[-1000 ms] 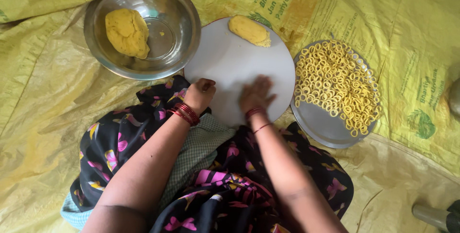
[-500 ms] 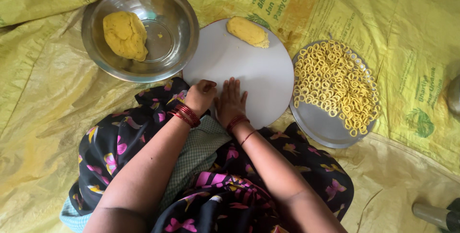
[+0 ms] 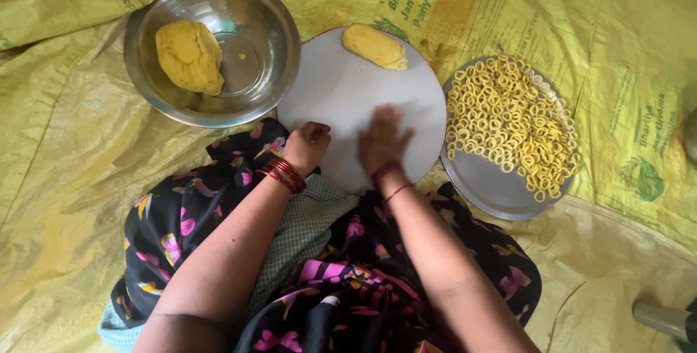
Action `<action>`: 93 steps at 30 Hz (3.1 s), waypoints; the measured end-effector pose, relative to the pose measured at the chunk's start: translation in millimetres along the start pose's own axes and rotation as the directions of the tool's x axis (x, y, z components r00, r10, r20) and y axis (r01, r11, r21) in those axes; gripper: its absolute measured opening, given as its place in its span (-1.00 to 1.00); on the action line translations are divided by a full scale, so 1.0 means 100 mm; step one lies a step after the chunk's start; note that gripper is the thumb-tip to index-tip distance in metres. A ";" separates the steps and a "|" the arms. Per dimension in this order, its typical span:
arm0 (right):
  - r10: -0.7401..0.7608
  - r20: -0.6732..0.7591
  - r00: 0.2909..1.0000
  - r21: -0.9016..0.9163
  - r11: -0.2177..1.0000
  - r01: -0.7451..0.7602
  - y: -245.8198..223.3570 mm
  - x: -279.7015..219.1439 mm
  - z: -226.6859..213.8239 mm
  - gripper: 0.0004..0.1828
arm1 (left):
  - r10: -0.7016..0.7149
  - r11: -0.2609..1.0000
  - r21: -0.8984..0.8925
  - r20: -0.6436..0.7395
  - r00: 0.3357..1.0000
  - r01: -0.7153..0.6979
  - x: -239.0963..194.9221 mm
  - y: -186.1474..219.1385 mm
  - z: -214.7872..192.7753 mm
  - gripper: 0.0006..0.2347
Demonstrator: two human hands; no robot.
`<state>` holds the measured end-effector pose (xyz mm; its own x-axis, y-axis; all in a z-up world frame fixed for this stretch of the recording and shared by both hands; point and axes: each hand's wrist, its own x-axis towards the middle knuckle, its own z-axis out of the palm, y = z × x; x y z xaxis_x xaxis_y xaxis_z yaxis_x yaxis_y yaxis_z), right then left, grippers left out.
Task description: The person rolls small pieces of yellow dough into thin strips on a white board, then joins the ends to form rings and places them on a metal tray. The process is repeated continuously with dough taken from a larger mass in a metal bowl.
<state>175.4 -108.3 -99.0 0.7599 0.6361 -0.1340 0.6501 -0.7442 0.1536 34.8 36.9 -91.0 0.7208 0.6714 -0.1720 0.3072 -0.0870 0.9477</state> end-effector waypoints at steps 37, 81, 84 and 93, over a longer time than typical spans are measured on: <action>0.346 0.086 0.934 0.378 0.856 -0.352 0.68 0.52 0.18 -0.19 | -0.019 0.995 -0.091 0.086 0.996 0.027 0.00 0.22 -0.06 -0.72; -0.200 0.063 0.978 0.128 0.973 0.191 -0.35 0.14 -0.32 -0.16 | -0.040 0.970 -0.235 0.124 0.991 0.069 0.05 0.19 -0.12 -0.75; 0.024 0.011 1.000 0.133 0.991 -0.025 0.19 0.29 -0.26 -0.24 | -0.099 0.962 -0.238 0.144 0.985 0.132 0.03 0.24 -0.11 -0.75; 0.055 0.086 0.995 0.101 0.993 -0.063 0.35 0.38 -0.35 -0.24 | -0.065 0.961 -0.255 0.165 0.984 0.106 0.09 0.26 -0.02 -0.75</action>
<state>226.6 -103.2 -64.5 0.7914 0.5744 -0.2091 0.5970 -0.7998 0.0623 47.8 42.0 -67.6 0.7921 0.5447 -0.2755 0.2137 0.1753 0.9610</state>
